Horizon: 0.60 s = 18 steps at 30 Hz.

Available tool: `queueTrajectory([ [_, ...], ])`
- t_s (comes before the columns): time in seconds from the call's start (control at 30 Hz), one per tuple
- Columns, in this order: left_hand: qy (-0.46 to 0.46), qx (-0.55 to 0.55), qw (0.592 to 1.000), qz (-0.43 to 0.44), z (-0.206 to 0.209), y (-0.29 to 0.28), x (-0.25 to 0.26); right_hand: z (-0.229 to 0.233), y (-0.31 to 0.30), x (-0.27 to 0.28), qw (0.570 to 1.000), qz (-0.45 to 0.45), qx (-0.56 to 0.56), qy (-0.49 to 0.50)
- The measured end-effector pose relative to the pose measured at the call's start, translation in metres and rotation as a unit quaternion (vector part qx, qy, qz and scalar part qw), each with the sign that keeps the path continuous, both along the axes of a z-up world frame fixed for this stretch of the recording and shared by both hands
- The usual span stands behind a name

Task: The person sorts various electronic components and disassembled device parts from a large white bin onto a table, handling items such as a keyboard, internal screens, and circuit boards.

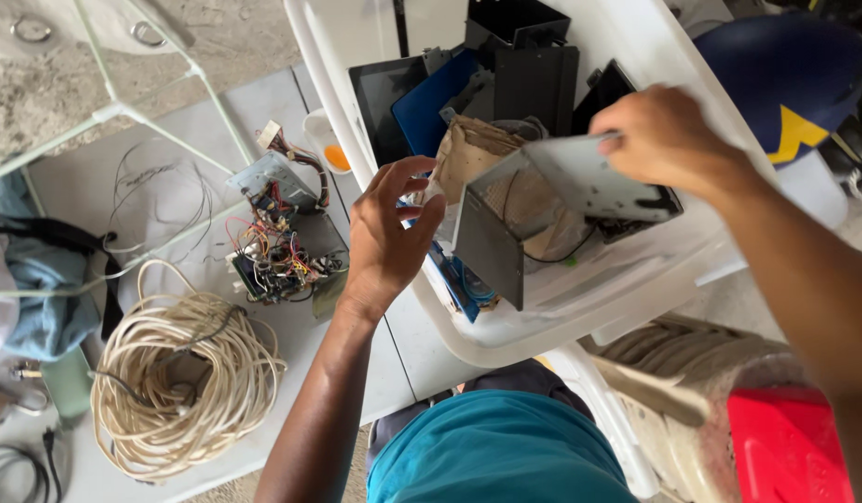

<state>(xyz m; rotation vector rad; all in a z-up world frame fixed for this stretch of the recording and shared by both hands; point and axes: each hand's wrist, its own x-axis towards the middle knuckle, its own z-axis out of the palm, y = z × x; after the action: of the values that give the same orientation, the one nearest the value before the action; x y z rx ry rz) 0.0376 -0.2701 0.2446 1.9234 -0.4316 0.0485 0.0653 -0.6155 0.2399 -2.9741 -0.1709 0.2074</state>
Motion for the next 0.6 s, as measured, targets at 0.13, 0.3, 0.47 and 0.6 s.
queueTrajectory([
  [0.13,0.041,-0.019,0.999,0.006,0.005,0.002,-0.01,0.075,-0.005,-0.027,0.995,-0.005,0.013,-0.101],
  [0.3,0.078,-0.202,0.974,-0.063,0.02,0.033,-0.036,0.117,0.008,-0.054,0.953,0.018,0.237,-0.189],
  [0.47,-0.036,-0.137,0.989,-0.037,0.031,0.109,-0.101,0.136,0.072,-0.088,0.94,0.012,0.23,-0.253],
  [0.6,0.037,-0.219,0.971,0.088,0.012,0.191,-0.184,0.148,0.161,-0.118,0.919,0.117,0.266,-0.265],
])
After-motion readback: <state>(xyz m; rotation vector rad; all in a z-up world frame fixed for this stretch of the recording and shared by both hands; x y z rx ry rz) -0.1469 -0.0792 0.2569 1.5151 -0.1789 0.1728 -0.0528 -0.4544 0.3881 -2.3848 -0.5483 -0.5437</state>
